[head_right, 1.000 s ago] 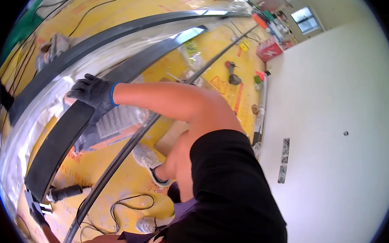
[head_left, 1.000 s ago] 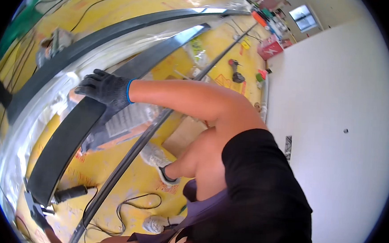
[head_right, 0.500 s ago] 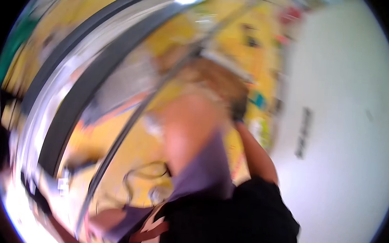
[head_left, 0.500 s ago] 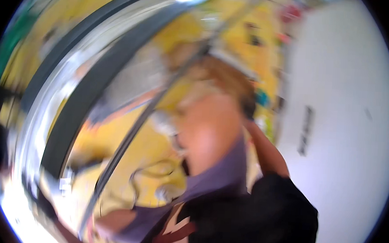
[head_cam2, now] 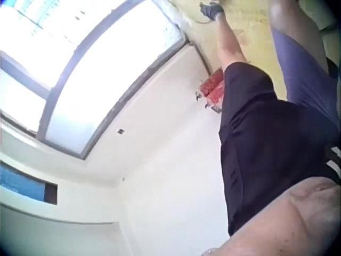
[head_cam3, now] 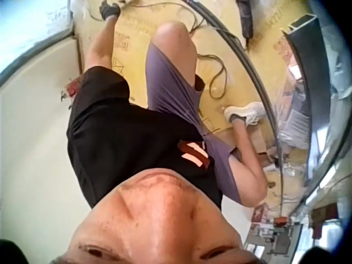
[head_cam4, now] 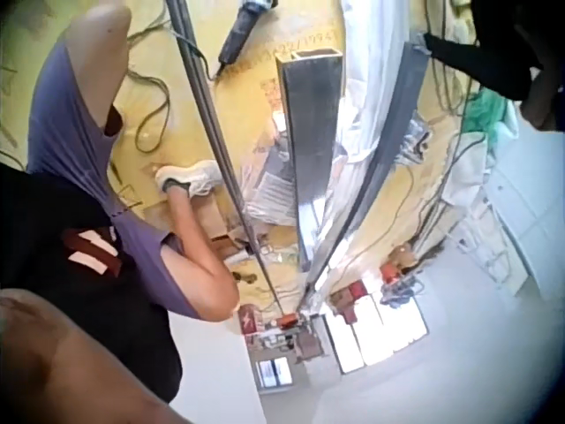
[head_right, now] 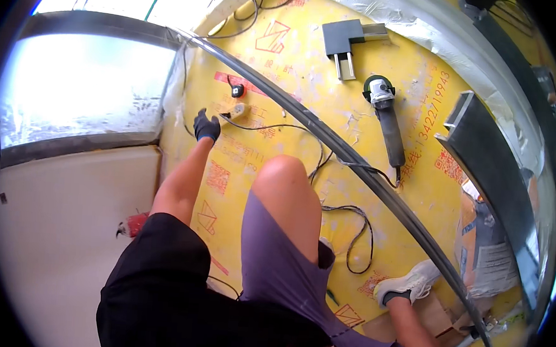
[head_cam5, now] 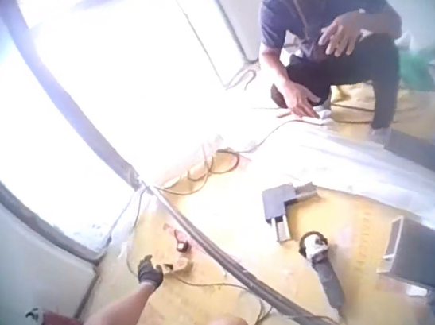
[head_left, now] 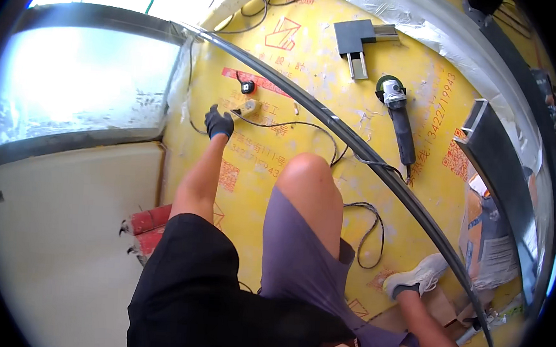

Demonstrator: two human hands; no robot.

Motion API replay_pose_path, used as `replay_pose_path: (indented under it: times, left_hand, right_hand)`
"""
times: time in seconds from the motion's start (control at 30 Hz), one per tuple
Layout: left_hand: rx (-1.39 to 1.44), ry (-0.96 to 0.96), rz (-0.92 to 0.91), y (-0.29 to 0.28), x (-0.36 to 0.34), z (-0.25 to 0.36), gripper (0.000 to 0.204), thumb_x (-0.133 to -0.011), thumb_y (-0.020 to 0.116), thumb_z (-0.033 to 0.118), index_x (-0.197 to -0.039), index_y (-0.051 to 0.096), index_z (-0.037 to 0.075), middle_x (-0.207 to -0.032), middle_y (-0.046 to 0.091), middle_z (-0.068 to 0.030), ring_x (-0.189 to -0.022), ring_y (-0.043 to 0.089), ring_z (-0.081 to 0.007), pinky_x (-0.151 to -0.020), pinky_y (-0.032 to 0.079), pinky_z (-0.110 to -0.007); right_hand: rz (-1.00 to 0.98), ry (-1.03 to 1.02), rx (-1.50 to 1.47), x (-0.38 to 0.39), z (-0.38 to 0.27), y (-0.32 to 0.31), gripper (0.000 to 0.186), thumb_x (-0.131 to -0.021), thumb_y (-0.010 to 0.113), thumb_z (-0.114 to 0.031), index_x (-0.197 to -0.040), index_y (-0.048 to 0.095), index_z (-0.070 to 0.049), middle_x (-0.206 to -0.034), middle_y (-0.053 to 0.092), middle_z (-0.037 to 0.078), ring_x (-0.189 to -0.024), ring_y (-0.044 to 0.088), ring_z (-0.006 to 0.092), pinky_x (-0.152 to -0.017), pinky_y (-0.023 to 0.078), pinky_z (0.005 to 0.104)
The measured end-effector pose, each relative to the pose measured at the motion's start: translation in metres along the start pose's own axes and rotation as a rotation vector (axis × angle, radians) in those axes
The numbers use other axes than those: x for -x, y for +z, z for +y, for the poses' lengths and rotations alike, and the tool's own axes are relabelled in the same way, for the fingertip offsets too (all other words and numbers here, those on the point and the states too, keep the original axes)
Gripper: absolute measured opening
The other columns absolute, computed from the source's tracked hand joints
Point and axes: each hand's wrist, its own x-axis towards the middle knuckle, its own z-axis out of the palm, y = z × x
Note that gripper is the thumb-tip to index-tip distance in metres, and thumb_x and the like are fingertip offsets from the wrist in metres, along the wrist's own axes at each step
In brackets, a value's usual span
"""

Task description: Measuring and cutting metal trim pieces with an angle grinder and installing end caps.

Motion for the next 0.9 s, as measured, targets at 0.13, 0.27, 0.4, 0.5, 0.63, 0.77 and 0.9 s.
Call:
replay_pose_path:
  times: [0.13,0.27,0.4,0.5,0.63,0.77,0.9]
  left_hand:
    - [-0.085,0.363,0.072,0.142,-0.050,0.025,0.057,-0.092,0.070,0.033,-0.141,0.058,0.007,-0.133,0.064,-0.0264,-0.125,0.061,-0.0429,-0.106,0.049,-0.050]
    - [-0.609,0.763,-0.104,0.182,-0.268,-0.036,0.035,-0.109,0.042,0.021,-0.130,0.069,0.013,-0.111,0.077,-0.0105,-0.100,0.072,-0.0254,-0.089,0.057,-0.043]
    - [-0.138,0.178,-0.449,0.189,-0.169,0.039,0.042,-0.096,0.071,0.035,-0.135,0.064,0.019,-0.124,0.074,-0.0151,-0.114,0.069,-0.0301,-0.102,0.054,-0.044]
    - [0.092,0.373,-0.322,0.252,-0.133,0.017,0.034,-0.095,0.070,0.030,-0.120,0.063,0.008,-0.112,0.073,-0.0177,-0.103,0.070,-0.0346,-0.094,0.054,-0.046]
    - [1.209,-0.004,-0.063,0.154,-0.114,0.028,0.029,-0.096,0.070,0.020,-0.115,0.060,0.002,-0.114,0.069,-0.0182,-0.101,0.067,-0.0321,-0.086,0.058,-0.042]
    - [1.559,0.040,-0.442,-0.009,0.011,0.099,0.040,-0.100,0.065,0.022,-0.132,0.061,-0.002,-0.121,0.068,-0.0183,-0.104,0.069,-0.0320,-0.082,0.061,-0.047]
    - [1.553,0.388,-0.774,-0.166,0.072,0.162,0.042,-0.106,0.053,0.032,-0.133,0.062,0.001,-0.121,0.068,-0.0125,-0.102,0.069,-0.0279,-0.088,0.059,-0.041]
  right_hand:
    - [-0.224,0.043,-0.093,-0.019,-0.073,-0.039,0.068,-0.103,0.057,-0.009,-0.163,0.027,0.004,-0.171,0.027,0.020,-0.161,0.014,0.0317,-0.128,0.007,0.0415]
    - [-0.105,0.046,-0.202,0.054,-0.069,-0.027,0.068,-0.103,0.056,-0.006,-0.163,0.026,0.004,-0.170,0.027,0.019,-0.160,0.013,0.0303,-0.127,0.006,0.0410]
    - [0.438,0.462,-0.060,0.133,0.000,0.058,0.060,-0.103,0.059,-0.016,-0.156,0.036,0.002,-0.156,0.040,0.017,-0.145,0.029,0.0287,-0.117,0.020,0.0413]
    - [0.834,0.948,0.201,0.238,0.092,0.103,0.056,-0.103,0.061,-0.023,-0.151,0.044,0.000,-0.146,0.050,0.016,-0.134,0.041,0.0276,-0.111,0.031,0.0415]
    - [0.954,1.508,0.590,0.367,0.238,0.117,0.052,-0.103,0.063,-0.033,-0.144,0.054,-0.002,-0.131,0.063,0.014,-0.118,0.058,0.0260,-0.101,0.045,0.0418]
    - [1.292,1.120,0.830,0.458,0.212,0.059,0.045,-0.103,0.064,-0.037,-0.135,0.064,-0.004,-0.113,0.074,0.009,-0.099,0.071,0.0213,-0.086,0.057,0.0385]
    - [1.629,0.340,0.050,0.280,0.046,-0.051,0.036,-0.101,0.066,-0.028,-0.132,0.066,-0.008,-0.105,0.070,0.001,-0.091,0.069,0.0105,-0.072,0.053,0.0268]
